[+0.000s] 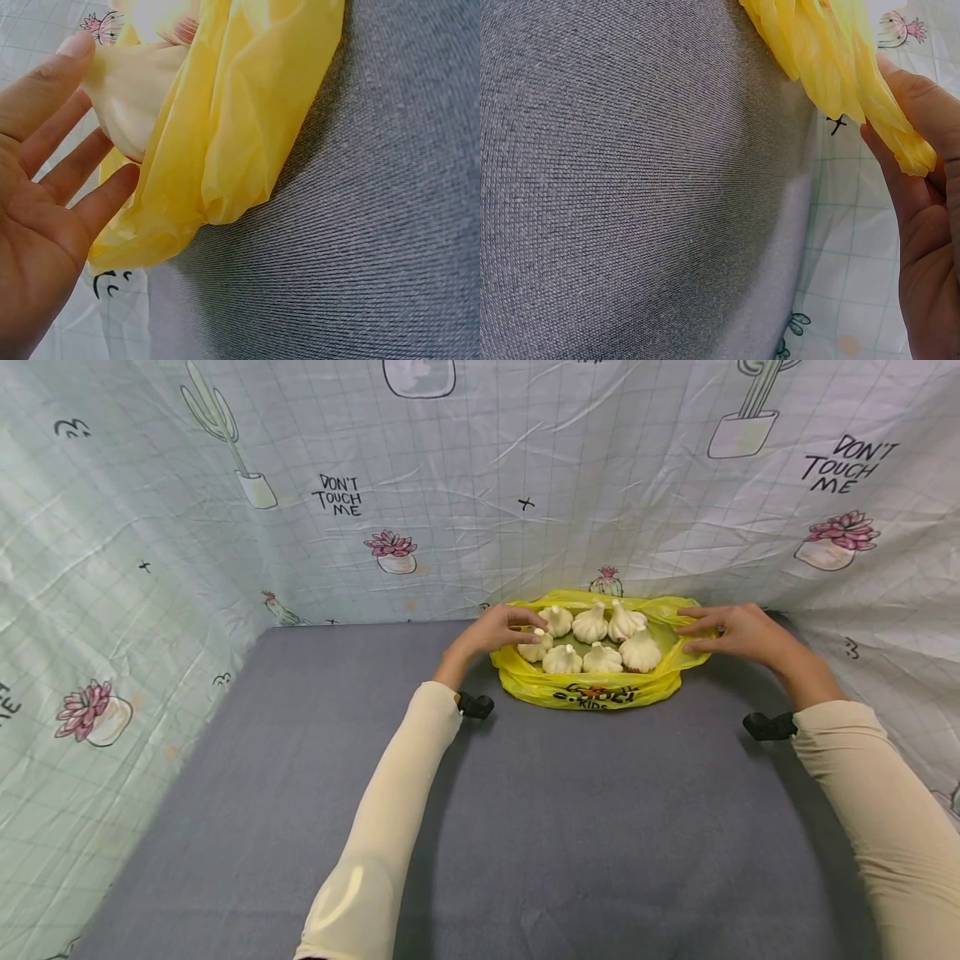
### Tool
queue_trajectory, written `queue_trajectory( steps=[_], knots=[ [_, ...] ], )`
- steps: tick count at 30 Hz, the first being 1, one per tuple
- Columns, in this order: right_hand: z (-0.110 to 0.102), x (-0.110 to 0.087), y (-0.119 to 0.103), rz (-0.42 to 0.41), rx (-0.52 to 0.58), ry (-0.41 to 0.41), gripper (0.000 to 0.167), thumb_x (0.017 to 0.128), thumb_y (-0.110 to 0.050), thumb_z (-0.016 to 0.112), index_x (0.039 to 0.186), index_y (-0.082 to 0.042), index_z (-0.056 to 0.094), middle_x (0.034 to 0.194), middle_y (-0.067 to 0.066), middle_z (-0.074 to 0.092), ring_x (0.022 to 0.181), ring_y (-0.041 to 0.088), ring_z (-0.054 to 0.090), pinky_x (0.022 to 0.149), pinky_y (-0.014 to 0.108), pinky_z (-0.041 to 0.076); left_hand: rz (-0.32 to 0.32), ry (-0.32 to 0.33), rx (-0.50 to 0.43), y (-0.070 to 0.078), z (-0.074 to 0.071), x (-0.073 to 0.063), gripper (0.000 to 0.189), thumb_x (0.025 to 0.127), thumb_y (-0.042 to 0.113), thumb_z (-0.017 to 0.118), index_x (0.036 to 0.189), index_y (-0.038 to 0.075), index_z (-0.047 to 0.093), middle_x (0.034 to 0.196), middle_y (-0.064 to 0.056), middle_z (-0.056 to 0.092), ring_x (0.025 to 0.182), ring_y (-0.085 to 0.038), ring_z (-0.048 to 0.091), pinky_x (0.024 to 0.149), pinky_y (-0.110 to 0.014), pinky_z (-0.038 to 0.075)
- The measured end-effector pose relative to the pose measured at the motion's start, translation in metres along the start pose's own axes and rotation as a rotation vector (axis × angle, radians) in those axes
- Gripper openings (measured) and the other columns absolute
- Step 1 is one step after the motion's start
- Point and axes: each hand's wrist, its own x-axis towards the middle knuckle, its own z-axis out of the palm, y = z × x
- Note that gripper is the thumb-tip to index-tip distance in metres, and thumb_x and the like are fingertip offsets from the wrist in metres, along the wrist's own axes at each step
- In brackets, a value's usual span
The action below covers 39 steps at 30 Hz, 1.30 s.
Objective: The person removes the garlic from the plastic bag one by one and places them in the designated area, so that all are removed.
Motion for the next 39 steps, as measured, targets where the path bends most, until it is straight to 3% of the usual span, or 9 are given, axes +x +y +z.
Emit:
queue_trajectory(
  steps=[9, 17, 24, 32, 39],
  knots=[
    [0.0, 0.0, 0.001, -0.007, -0.002, 0.009, 0.036, 0.088, -0.023, 0.082, 0.119, -0.008, 0.077, 0.14, 0.017, 0.061, 0.048, 0.003, 0.033, 0.049, 0.026, 0.033, 0.054, 0.05, -0.006, 0.0, -0.001, -0.005, 0.026, 0.102, 0.021, 0.065, 0.124, 0.01, 0.073, 0.124, -0.004, 0.071, 0.115, -0.016, 0.064, 0.093, -0.032, 0.053],
    [0.001, -0.001, 0.001, 0.0, 0.007, 0.003, 0.036, 0.088, -0.025, 0.081, 0.12, -0.009, 0.077, 0.142, 0.015, 0.06, 0.052, 0.004, 0.043, 0.05, 0.026, 0.034, 0.085, 0.125, -0.026, 0.005, -0.001, -0.01, 0.027, 0.102, 0.018, 0.064, 0.124, 0.007, 0.073, 0.127, -0.008, 0.07, 0.117, -0.019, 0.065, 0.095, -0.03, 0.054],
    [-0.002, -0.001, -0.001, 0.02, 0.003, -0.023, 0.037, 0.09, -0.028, 0.08, 0.122, -0.01, 0.076, 0.144, 0.015, 0.058, 0.049, 0.006, 0.038, 0.051, 0.027, 0.033, 0.117, 0.155, -0.02, 0.011, -0.008, -0.015, 0.027, 0.101, 0.02, 0.065, 0.123, 0.006, 0.074, 0.124, -0.005, 0.072, 0.116, -0.015, 0.065, 0.095, -0.03, 0.053],
    [-0.003, 0.0, -0.001, 0.019, -0.006, -0.021, 0.037, 0.09, -0.027, 0.08, 0.121, -0.009, 0.076, 0.143, 0.015, 0.059, 0.051, 0.006, 0.04, 0.052, 0.027, 0.034, 0.158, 0.18, -0.021, 0.015, -0.017, -0.023, 0.027, 0.1, 0.017, 0.067, 0.121, 0.003, 0.074, 0.121, -0.013, 0.072, 0.108, -0.017, 0.067, 0.091, -0.034, 0.054],
    [-0.002, -0.002, -0.001, 0.007, 0.001, -0.008, 0.036, 0.089, -0.026, 0.08, 0.121, -0.009, 0.077, 0.142, 0.016, 0.06, 0.05, 0.005, 0.038, 0.051, 0.027, 0.032, 0.164, 0.217, 0.001, 0.021, -0.025, -0.037, 0.025, 0.099, 0.017, 0.067, 0.119, 0.004, 0.075, 0.116, -0.006, 0.075, 0.108, -0.014, 0.068, 0.094, -0.03, 0.054]
  ],
)
